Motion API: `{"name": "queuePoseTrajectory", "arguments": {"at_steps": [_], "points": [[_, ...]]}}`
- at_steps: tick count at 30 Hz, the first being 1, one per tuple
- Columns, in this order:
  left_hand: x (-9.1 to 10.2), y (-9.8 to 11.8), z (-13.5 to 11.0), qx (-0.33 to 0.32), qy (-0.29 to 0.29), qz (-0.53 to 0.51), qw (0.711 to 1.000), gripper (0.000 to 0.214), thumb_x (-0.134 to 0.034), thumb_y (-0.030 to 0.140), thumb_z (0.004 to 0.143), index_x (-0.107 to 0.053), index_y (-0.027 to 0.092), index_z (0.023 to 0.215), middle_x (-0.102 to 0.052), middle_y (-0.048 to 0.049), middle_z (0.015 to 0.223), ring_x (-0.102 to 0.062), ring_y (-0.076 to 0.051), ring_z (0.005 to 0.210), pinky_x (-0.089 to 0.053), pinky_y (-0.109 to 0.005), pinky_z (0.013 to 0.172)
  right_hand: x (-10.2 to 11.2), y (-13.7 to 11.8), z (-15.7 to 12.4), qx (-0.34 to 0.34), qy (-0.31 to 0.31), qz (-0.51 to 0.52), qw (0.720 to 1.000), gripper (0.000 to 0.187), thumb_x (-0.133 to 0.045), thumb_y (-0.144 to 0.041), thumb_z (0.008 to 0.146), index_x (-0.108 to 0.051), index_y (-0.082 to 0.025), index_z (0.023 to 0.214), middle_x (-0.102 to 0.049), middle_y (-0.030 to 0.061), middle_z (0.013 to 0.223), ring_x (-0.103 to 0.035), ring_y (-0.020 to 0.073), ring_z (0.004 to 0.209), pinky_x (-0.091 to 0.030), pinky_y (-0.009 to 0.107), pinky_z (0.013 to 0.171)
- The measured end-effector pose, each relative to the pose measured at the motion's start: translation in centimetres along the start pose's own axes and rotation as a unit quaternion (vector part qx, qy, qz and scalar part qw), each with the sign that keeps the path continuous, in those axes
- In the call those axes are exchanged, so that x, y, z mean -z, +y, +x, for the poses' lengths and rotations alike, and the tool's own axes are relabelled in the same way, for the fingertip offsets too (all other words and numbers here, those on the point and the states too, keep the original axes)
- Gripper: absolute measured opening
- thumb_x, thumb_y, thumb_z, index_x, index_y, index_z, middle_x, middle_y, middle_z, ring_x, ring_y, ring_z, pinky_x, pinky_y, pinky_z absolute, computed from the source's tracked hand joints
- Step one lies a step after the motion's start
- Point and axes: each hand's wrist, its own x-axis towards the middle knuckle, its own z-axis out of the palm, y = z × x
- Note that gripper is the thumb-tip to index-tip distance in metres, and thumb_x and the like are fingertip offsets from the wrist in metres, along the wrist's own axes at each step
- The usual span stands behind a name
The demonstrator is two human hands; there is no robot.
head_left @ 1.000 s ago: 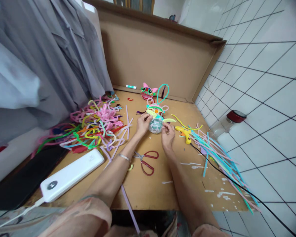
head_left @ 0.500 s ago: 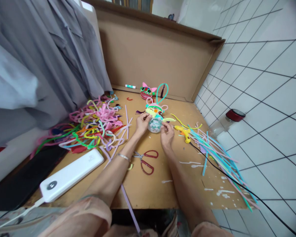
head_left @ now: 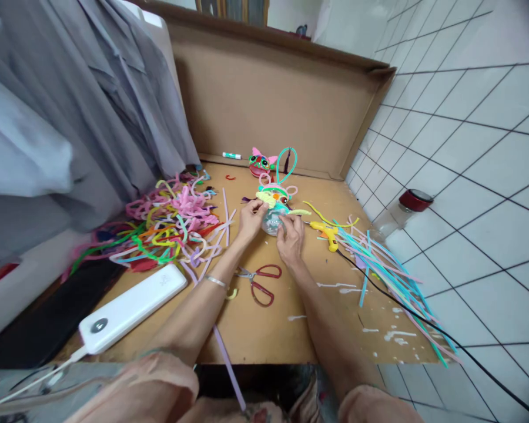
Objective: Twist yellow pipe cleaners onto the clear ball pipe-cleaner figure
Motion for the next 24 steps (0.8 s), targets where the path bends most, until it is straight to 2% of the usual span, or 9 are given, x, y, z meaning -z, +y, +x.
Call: {"name": "queuePoseTrajectory", "arguments": {"at_steps": [3, 5, 9, 12, 16, 20, 24], "points": [[0.7, 1.3, -1.1, -0.020, -0.019, 0.004, 1.000, 0.021, -0.055, 0.033, 0.076, -0.049, 0.017, 0.064, -0.044, 0.0030, 0.063, -0.040, -0.011, 0.063, -0.034, -0.023, 0.061, -0.1, 0.1, -0.1, 0.008, 0.003, -0.013, 1.000, 0.030, -0.045, -0.022, 0.088, -0.069, -0.017, 0.106, -0.059, 0.0123, 0.107, -0.054, 0.0233, 0.105, -0.043, 0.039, 0.094], [1.3, 2.0, -2.0, -0.006, -0.034, 0.021, 0.999, 0.016, -0.050, 0.029, 0.077, -0.049, 0.017, 0.065, -0.043, 0.0033, 0.062, -0.040, -0.011, 0.061, -0.033, -0.023, 0.060, 0.0, 0.0, 0.0, 0.008, 0.013, -0.002, 1.000, 0.031, -0.044, -0.024, 0.089, -0.069, -0.017, 0.105, -0.059, 0.0124, 0.106, -0.054, 0.0232, 0.103, -0.044, 0.040, 0.093], [2.2, 2.9, -3.9, 0.009, -0.091, 0.065, 0.994, 0.012, -0.040, 0.021, 0.076, -0.046, 0.018, 0.066, -0.043, 0.0030, 0.061, -0.040, -0.013, 0.061, -0.034, -0.024, 0.061, 0.6, -0.8, 0.4, -0.007, 0.023, 0.093, 0.995, 0.035, -0.039, -0.033, 0.093, -0.068, -0.018, 0.105, -0.061, 0.0115, 0.102, -0.057, 0.0214, 0.098, -0.046, 0.037, 0.090], [2.6, 3.1, -5.1, -0.028, -0.123, 0.105, 0.986, 0.013, -0.039, 0.021, 0.077, -0.046, 0.018, 0.066, -0.045, 0.0016, 0.064, -0.042, -0.014, 0.063, -0.034, -0.025, 0.062, 0.9, -1.7, 0.7, -0.042, -0.012, 0.212, 0.976, 0.038, -0.036, -0.038, 0.094, -0.068, -0.018, 0.100, -0.065, 0.0097, 0.099, -0.059, 0.0188, 0.091, -0.048, 0.033, 0.083], [2.8, 3.0, -5.8, -0.072, -0.139, 0.131, 0.979, 0.016, -0.041, 0.022, 0.079, -0.047, 0.018, 0.064, -0.048, -0.0001, 0.067, -0.044, -0.014, 0.065, -0.035, -0.026, 0.064, 0.7, -2.4, 0.9, -0.127, -0.058, 0.314, 0.939, 0.028, -0.053, -0.041, 0.084, -0.066, -0.018, 0.076, -0.063, 0.0020, 0.071, -0.055, 0.0146, 0.068, -0.046, 0.028, 0.066], [2.8, 2.5, -5.9, -0.020, -0.110, 0.037, 0.993, 0.017, -0.049, 0.030, 0.082, -0.055, 0.017, 0.075, -0.052, 0.0011, 0.067, -0.046, -0.013, 0.064, -0.037, -0.024, 0.064, 0.3, -2.8, 0.7, -0.216, -0.048, 0.391, 0.893, 0.021, -0.064, -0.039, 0.073, -0.064, -0.017, 0.075, -0.056, -0.0031, 0.060, -0.047, 0.0094, 0.052, -0.040, 0.024, 0.053], [2.5, 2.0, -6.0, 0.024, -0.078, -0.089, 0.993, 0.029, -0.065, 0.043, 0.075, -0.060, 0.016, 0.084, -0.059, 0.0000, 0.073, -0.051, -0.012, 0.065, -0.041, -0.024, 0.066, 0.1, -3.3, 0.5, -0.244, -0.056, 0.422, 0.871, 0.023, -0.068, -0.038, 0.068, -0.063, -0.017, 0.074, -0.056, -0.0045, 0.056, -0.048, 0.0081, 0.049, -0.040, 0.022, 0.050]]}}
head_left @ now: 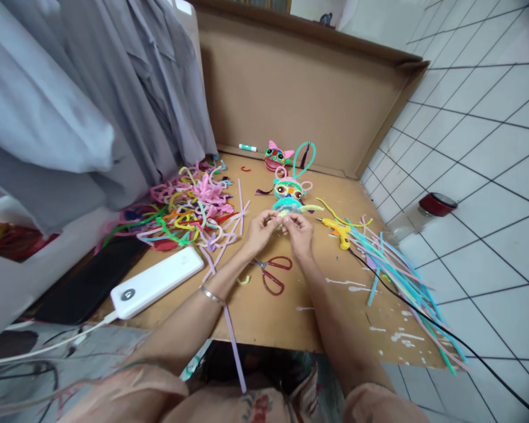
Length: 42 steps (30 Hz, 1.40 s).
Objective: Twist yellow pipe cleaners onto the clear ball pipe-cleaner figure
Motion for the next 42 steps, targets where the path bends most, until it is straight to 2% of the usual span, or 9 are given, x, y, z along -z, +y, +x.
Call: {"name": "queuePoseTrajectory", "arguments": {"at_steps": [3, 7, 12, 14, 20, 25, 34, 37, 42], "points": [[0.0, 0.0, 0.0, 0.017, 0.029, -0.011, 0.999, 0.034, -0.071, 0.046, 0.069, -0.063, 0.014, 0.079, -0.060, 0.0002, 0.068, -0.050, -0.011, 0.062, -0.041, -0.024, 0.064, -0.1, -0.1, -0.2, -0.003, -0.004, -0.003, 1.000, 0.025, -0.069, -0.041, 0.067, -0.062, -0.017, 0.074, -0.057, -0.0041, 0.056, -0.049, 0.0080, 0.049, -0.040, 0.022, 0.050], [0.2, 0.3, -0.1, 0.019, 0.034, 0.034, 0.999, 0.033, -0.069, 0.045, 0.070, -0.066, 0.014, 0.077, -0.061, 0.0004, 0.067, -0.048, -0.010, 0.060, -0.039, -0.024, 0.061, 0.1, -0.6, -0.2, 0.006, -0.013, -0.025, 1.000, 0.024, -0.067, -0.041, 0.070, -0.063, -0.017, 0.074, -0.056, -0.0033, 0.058, -0.049, 0.0088, 0.051, -0.041, 0.023, 0.051], [0.3, 0.3, -0.3, -0.012, -0.003, 0.091, 0.996, 0.030, -0.064, 0.043, 0.076, -0.068, 0.014, 0.080, -0.066, -0.0024, 0.074, -0.054, -0.013, 0.068, -0.043, -0.024, 0.067, 0.2, -0.8, -0.2, 0.016, -0.006, -0.037, 0.999, 0.020, -0.065, -0.037, 0.070, -0.059, -0.018, 0.067, -0.051, -0.0046, 0.054, -0.046, 0.0084, 0.049, -0.038, 0.023, 0.050], [0.1, 0.2, -0.4, -0.016, -0.009, 0.081, 0.997, 0.030, -0.064, 0.043, 0.076, -0.067, 0.014, 0.078, -0.066, -0.0030, 0.074, -0.055, -0.013, 0.068, -0.044, -0.024, 0.068, 0.0, -0.8, -0.2, 0.011, 0.003, -0.014, 1.000, 0.019, -0.065, -0.035, 0.070, -0.057, -0.018, 0.065, -0.049, -0.0058, 0.052, -0.044, 0.0077, 0.047, -0.037, 0.023, 0.050], [-0.6, 0.3, -0.6, -0.005, 0.044, 0.025, 0.999, 0.032, -0.070, 0.046, 0.069, -0.066, 0.015, 0.074, -0.063, -0.0009, 0.066, -0.051, -0.011, 0.061, -0.041, -0.024, 0.063, -1.2, -1.2, -0.7, -0.003, 0.038, 0.088, 0.995, 0.016, -0.065, -0.031, 0.068, -0.055, -0.019, 0.065, -0.048, -0.0074, 0.050, -0.041, 0.0061, 0.048, -0.036, 0.022, 0.053], [-1.0, 0.7, -0.9, 0.007, 0.052, 0.002, 0.999, 0.029, -0.073, 0.043, 0.068, -0.066, 0.015, 0.074, -0.063, -0.0002, 0.068, -0.052, -0.011, 0.063, -0.042, -0.024, 0.066, -1.3, -1.5, -0.7, -0.029, 0.049, 0.098, 0.994, 0.019, -0.066, -0.033, 0.065, -0.054, -0.019, 0.065, -0.046, -0.0077, 0.049, -0.039, 0.0059, 0.046, -0.034, 0.021, 0.049], [-0.6, 0.8, -0.5, 0.073, -0.015, -0.124, 0.990, 0.047, -0.066, 0.061, 0.072, -0.065, 0.015, 0.080, -0.063, -0.0024, 0.065, -0.056, -0.011, 0.058, -0.042, -0.023, 0.054, -0.2, -1.9, 0.3, 0.008, 0.107, 0.034, 0.994, 0.020, -0.064, -0.035, 0.067, -0.055, -0.018, 0.067, -0.049, -0.0080, 0.051, -0.043, 0.0061, 0.046, -0.035, 0.020, 0.047], [-0.8, 0.7, -0.5, 0.087, -0.041, -0.112, 0.989, 0.046, -0.072, 0.058, 0.068, -0.062, 0.014, 0.073, -0.063, -0.0018, 0.061, -0.055, -0.009, 0.053, -0.041, -0.022, 0.052, 0.0, -1.9, 0.4, 0.011, 0.114, 0.036, 0.993, 0.021, -0.065, -0.036, 0.068, -0.054, -0.018, 0.066, -0.049, -0.0080, 0.050, -0.043, 0.0063, 0.045, -0.035, 0.020, 0.047], [-1.0, 0.6, -0.6, 0.104, -0.032, -0.102, 0.989, 0.045, -0.077, 0.054, 0.063, -0.061, 0.013, 0.070, -0.063, -0.0011, 0.060, -0.051, -0.007, 0.049, -0.038, -0.021, 0.050, 0.4, -2.0, 0.3, 0.014, 0.085, 0.011, 0.996, 0.024, -0.064, -0.041, 0.071, -0.058, -0.017, 0.069, -0.051, -0.0061, 0.052, -0.045, 0.0080, 0.048, -0.037, 0.022, 0.049]]}}
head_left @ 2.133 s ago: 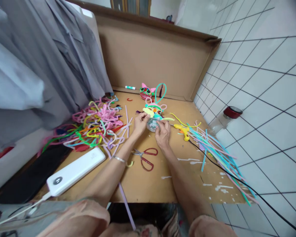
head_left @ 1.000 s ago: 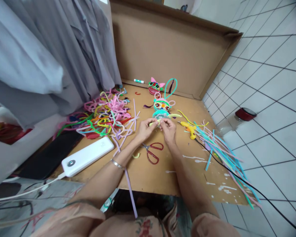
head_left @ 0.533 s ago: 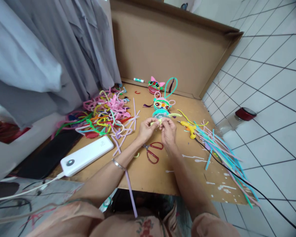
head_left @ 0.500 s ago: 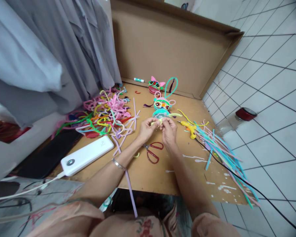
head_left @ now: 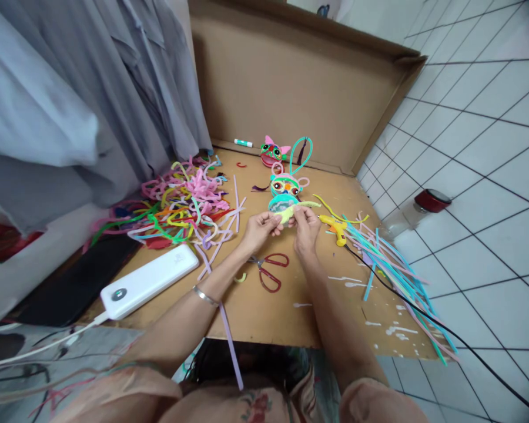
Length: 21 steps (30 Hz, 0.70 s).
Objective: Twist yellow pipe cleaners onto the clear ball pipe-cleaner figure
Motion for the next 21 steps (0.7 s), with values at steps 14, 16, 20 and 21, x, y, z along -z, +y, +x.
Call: {"name": "queuePoseTrajectory", "arguments": {"at_steps": [14, 16, 20, 21], "points": [[-0.48, 0.09, -0.61, -0.008, 0.004, 0.017, 1.000, 0.040, -0.073, 0.052, 0.066, -0.055, 0.016, 0.062, -0.056, 0.0019, 0.053, -0.046, -0.007, 0.047, -0.038, -0.022, 0.050, -0.46, -0.44, -0.51, 0.028, 0.034, -0.016, 0.999, 0.030, -0.063, -0.045, 0.070, -0.050, -0.020, 0.060, -0.044, -0.0067, 0.048, -0.039, 0.0069, 0.045, -0.032, 0.021, 0.045], [-0.61, 0.05, -0.67, -0.009, 0.007, 0.011, 1.000, 0.041, -0.073, 0.053, 0.065, -0.055, 0.016, 0.062, -0.056, 0.0019, 0.053, -0.046, -0.007, 0.047, -0.038, -0.022, 0.050, -0.39, -0.59, -0.39, 0.030, 0.036, -0.011, 0.999, 0.029, -0.063, -0.043, 0.069, -0.049, -0.020, 0.060, -0.044, -0.0067, 0.048, -0.038, 0.0066, 0.045, -0.031, 0.021, 0.044], [-0.86, 0.08, -0.73, -0.014, 0.008, 0.004, 1.000, 0.043, -0.074, 0.054, 0.064, -0.055, 0.016, 0.060, -0.056, 0.0018, 0.052, -0.046, -0.007, 0.046, -0.038, -0.022, 0.050, -0.20, -0.84, -0.17, 0.032, 0.039, -0.004, 0.999, 0.028, -0.063, -0.041, 0.069, -0.048, -0.020, 0.059, -0.044, -0.0067, 0.049, -0.036, 0.0061, 0.043, -0.030, 0.021, 0.043], [-0.91, 0.10, -0.75, -0.017, 0.008, 0.005, 1.000, 0.043, -0.074, 0.054, 0.064, -0.055, 0.016, 0.060, -0.056, 0.0017, 0.052, -0.045, -0.007, 0.046, -0.038, -0.022, 0.050, -0.16, -0.87, -0.14, 0.034, 0.038, -0.009, 0.999, 0.029, -0.062, -0.042, 0.070, -0.047, -0.020, 0.059, -0.043, -0.0069, 0.049, -0.036, 0.0060, 0.043, -0.030, 0.021, 0.043]]}}
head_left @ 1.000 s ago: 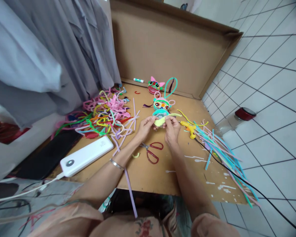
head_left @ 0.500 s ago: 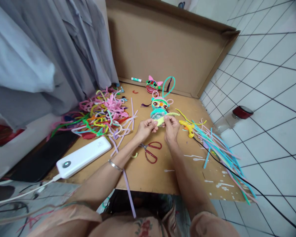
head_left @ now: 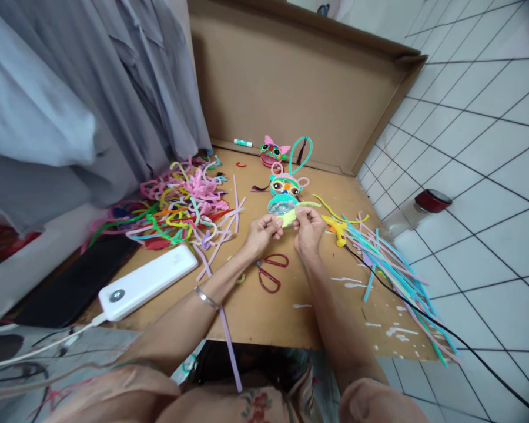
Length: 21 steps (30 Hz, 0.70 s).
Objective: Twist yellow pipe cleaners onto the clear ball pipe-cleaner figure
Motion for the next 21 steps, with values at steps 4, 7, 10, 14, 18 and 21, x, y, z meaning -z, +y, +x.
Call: {"name": "queuePoseTrajectory", "arguments": {"at_steps": [4, 7, 10, 14, 18, 21], "points": [[0.0, 0.0, -0.1, -0.008, 0.000, 0.008, 1.000, 0.041, -0.073, 0.052, 0.067, -0.055, 0.016, 0.060, -0.056, 0.0015, 0.052, -0.045, -0.007, 0.046, -0.038, -0.022, 0.050, -0.2, 0.0, 0.2, 0.002, -0.004, -0.014, 1.000, 0.029, -0.061, -0.043, 0.069, -0.047, -0.020, 0.059, -0.042, -0.0075, 0.047, -0.036, 0.0061, 0.043, -0.030, 0.021, 0.043], [0.2, 0.0, 0.0, -0.008, 0.006, 0.006, 1.000, 0.039, -0.071, 0.050, 0.069, -0.055, 0.016, 0.062, -0.056, 0.0016, 0.053, -0.045, -0.007, 0.046, -0.038, -0.022, 0.051, -0.8, 0.2, 0.8, -0.007, -0.002, -0.006, 1.000, 0.030, -0.063, -0.044, 0.067, -0.048, -0.020, 0.058, -0.042, -0.0076, 0.047, -0.036, 0.0058, 0.042, -0.029, 0.021, 0.042], [0.5, -0.1, 0.4, -0.010, 0.021, -0.004, 1.000, 0.038, -0.071, 0.048, 0.071, -0.055, 0.015, 0.062, -0.056, 0.0015, 0.054, -0.047, -0.006, 0.047, -0.039, -0.021, 0.051, -1.5, 0.2, 1.6, -0.016, -0.028, -0.008, 0.999, 0.030, -0.065, -0.045, 0.064, -0.049, -0.020, 0.057, -0.042, -0.0080, 0.046, -0.035, 0.0053, 0.042, -0.028, 0.021, 0.042], [0.9, 0.0, 0.8, -0.014, 0.037, -0.038, 0.998, 0.040, -0.073, 0.051, 0.069, -0.056, 0.015, 0.064, -0.057, 0.0024, 0.054, -0.047, -0.006, 0.047, -0.038, -0.020, 0.050, -1.9, -0.1, 2.7, -0.014, -0.104, -0.021, 0.994, 0.027, -0.066, -0.042, 0.064, -0.054, -0.019, 0.057, -0.044, -0.0071, 0.045, -0.036, 0.0057, 0.041, -0.029, 0.021, 0.043], [1.4, 0.3, 1.0, 0.003, 0.030, -0.049, 0.998, 0.043, -0.074, 0.055, 0.066, -0.059, 0.015, 0.071, -0.060, 0.0008, 0.059, -0.050, -0.007, 0.050, -0.038, -0.020, 0.049, -1.5, -0.5, 3.4, -0.006, -0.147, -0.027, 0.989, 0.025, -0.067, -0.040, 0.064, -0.056, -0.018, 0.057, -0.046, -0.0066, 0.045, -0.037, 0.0061, 0.041, -0.029, 0.021, 0.042], [1.7, 0.6, 1.1, -0.007, 0.038, -0.048, 0.998, 0.047, -0.070, 0.059, 0.068, -0.063, 0.016, 0.083, -0.062, -0.0009, 0.067, -0.053, -0.008, 0.055, -0.037, -0.021, 0.050, -1.0, -0.8, 3.6, -0.006, -0.151, -0.027, 0.988, 0.025, -0.068, -0.040, 0.064, -0.056, -0.018, 0.059, -0.048, -0.0064, 0.048, -0.037, 0.0060, 0.043, -0.030, 0.021, 0.043]]}}
